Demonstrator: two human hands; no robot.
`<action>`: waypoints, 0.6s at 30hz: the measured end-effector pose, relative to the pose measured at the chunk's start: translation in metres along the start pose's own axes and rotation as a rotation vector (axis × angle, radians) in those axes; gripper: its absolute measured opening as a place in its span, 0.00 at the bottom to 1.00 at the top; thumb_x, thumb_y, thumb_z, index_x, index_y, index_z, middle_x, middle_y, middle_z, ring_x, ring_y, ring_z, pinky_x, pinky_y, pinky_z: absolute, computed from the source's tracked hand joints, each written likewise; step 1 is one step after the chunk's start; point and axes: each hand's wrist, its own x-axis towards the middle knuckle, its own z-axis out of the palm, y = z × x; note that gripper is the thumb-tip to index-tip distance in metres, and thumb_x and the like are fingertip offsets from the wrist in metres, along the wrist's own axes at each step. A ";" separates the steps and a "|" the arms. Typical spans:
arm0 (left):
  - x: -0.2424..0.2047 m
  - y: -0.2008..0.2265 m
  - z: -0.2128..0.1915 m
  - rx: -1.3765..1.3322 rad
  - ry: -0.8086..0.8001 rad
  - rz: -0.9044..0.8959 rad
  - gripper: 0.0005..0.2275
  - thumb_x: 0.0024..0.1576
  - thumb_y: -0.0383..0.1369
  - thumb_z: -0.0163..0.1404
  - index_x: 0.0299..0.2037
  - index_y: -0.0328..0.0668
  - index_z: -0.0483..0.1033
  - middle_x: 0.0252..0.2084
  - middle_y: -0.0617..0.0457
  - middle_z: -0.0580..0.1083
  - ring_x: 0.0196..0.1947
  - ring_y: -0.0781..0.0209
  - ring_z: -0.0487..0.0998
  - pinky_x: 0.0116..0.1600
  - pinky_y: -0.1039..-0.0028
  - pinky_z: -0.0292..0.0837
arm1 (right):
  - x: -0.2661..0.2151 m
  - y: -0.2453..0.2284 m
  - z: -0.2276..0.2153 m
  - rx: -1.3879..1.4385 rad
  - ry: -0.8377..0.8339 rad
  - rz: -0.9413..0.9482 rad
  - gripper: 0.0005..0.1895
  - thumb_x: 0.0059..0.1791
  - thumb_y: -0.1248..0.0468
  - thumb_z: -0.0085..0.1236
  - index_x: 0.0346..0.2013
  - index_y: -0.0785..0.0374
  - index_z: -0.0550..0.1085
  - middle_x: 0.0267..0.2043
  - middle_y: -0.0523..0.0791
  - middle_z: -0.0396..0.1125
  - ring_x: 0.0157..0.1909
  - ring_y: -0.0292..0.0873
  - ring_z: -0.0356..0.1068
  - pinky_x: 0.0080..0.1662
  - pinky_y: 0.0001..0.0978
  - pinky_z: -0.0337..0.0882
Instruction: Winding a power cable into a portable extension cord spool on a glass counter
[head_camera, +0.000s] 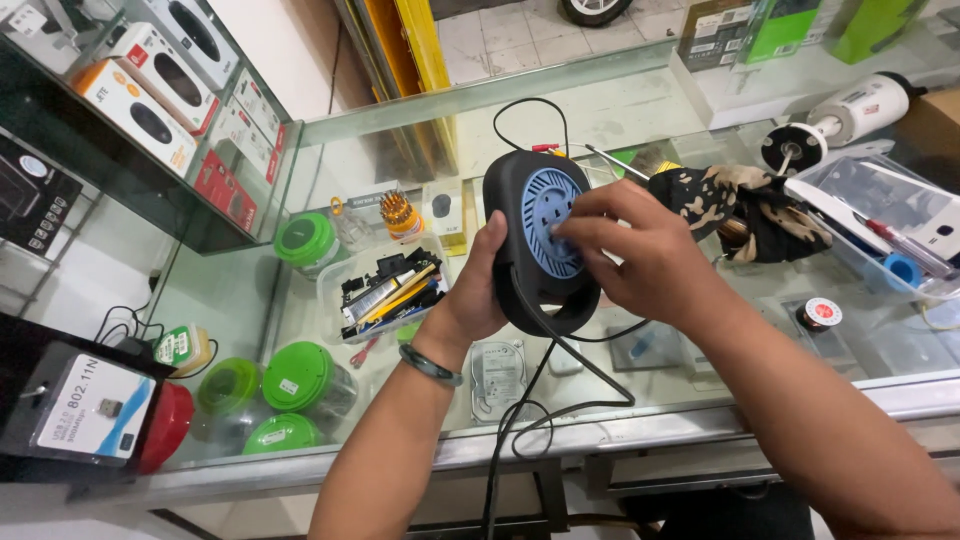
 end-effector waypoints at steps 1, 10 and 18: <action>0.001 -0.003 0.001 0.004 -0.003 0.000 0.32 0.66 0.59 0.36 0.71 0.43 0.59 0.60 0.44 0.71 0.58 0.53 0.74 0.66 0.57 0.71 | -0.004 0.005 0.001 -0.002 0.004 -0.003 0.11 0.48 0.77 0.59 0.41 0.64 0.81 0.41 0.50 0.71 0.38 0.53 0.71 0.41 0.42 0.73; 0.004 -0.009 0.010 0.536 0.036 0.339 0.40 0.61 0.48 0.55 0.77 0.55 0.41 0.57 0.56 0.67 0.60 0.65 0.66 0.72 0.62 0.60 | -0.008 0.011 0.004 0.096 -0.154 0.802 0.25 0.56 0.47 0.53 0.25 0.63 0.77 0.14 0.47 0.66 0.18 0.44 0.63 0.27 0.36 0.64; -0.007 0.010 0.042 0.796 0.190 0.231 0.61 0.42 0.61 0.62 0.76 0.41 0.30 0.74 0.27 0.47 0.73 0.24 0.52 0.69 0.30 0.54 | 0.001 0.001 0.007 0.532 -0.078 1.195 0.20 0.56 0.56 0.51 0.41 0.75 0.78 0.30 0.54 0.68 0.33 0.45 0.71 0.33 0.33 0.75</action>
